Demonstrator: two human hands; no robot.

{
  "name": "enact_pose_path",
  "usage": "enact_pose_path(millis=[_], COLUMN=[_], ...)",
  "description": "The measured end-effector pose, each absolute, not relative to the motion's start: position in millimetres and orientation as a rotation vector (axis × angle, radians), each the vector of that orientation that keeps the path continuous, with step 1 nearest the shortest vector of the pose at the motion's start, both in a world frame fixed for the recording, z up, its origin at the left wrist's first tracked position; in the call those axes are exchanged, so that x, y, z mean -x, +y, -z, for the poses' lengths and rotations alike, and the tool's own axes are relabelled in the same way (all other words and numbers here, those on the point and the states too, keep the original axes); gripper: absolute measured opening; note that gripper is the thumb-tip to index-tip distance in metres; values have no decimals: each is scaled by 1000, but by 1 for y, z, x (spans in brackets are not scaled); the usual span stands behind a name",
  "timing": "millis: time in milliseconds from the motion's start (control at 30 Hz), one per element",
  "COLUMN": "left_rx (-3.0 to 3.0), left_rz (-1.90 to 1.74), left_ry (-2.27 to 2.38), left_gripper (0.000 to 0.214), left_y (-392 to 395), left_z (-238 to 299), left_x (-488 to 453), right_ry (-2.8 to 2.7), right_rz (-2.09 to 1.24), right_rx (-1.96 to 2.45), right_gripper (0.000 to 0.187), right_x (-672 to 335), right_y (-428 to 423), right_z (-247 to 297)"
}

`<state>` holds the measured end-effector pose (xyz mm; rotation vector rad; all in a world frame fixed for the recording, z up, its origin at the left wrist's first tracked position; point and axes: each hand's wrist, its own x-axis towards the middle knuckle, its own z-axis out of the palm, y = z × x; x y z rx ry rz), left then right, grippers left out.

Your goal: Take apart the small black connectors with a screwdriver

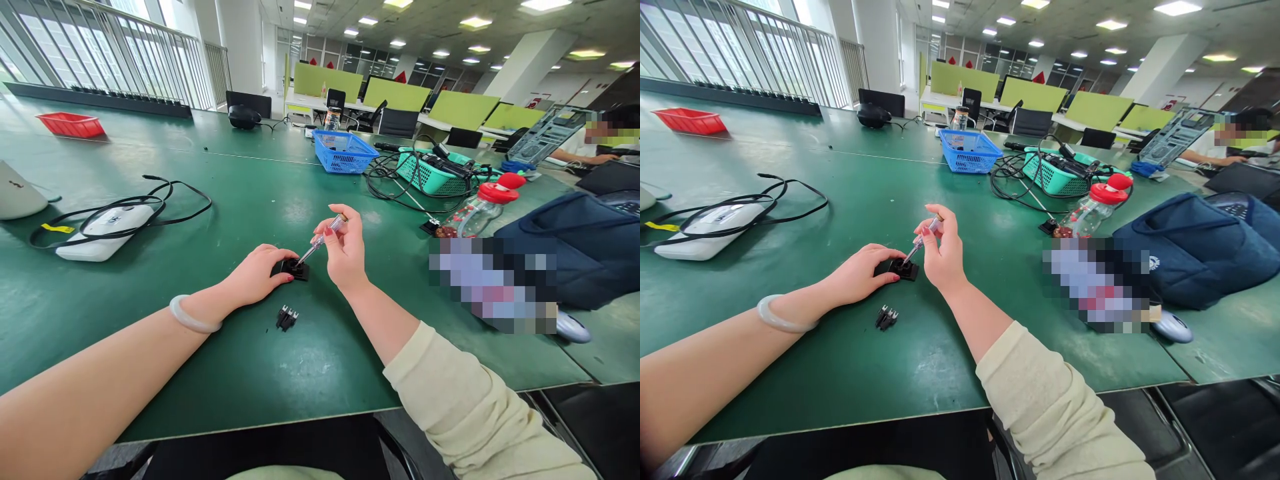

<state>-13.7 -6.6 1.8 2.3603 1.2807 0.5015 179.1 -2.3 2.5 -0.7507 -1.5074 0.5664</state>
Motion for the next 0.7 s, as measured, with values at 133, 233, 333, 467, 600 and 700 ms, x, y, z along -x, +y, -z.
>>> enact_pose_path(millis=[133, 233, 333, 467, 600, 700], left_rx=[-2352, -2353, -2355, -2358, -2363, -2367], left_rz=[-496, -491, -490, -494, -501, -514], left_ry=[1290, 1292, 1293, 1287, 1290, 1293], left_gripper=[40, 40, 40, 41, 42, 43], left_y=[-6, -5, -6, -6, -6, -7], left_z=[0, 0, 0, -1, 0, -1], left_x=[14, 15, 14, 14, 14, 14], right_ry=[-1524, -1507, -1519, -1574, -1611, -1632], right_rz=[-553, -514, -521, -578, -565, -507], right_rx=[760, 751, 752, 787, 838, 888], right_gripper=[25, 24, 24, 25, 28, 29], right_x=[-179, -179, -178, -176, -175, -175], right_y=[-3, -4, -5, -6, -6, -5], right_z=[-5, -5, -4, -3, -6, -8])
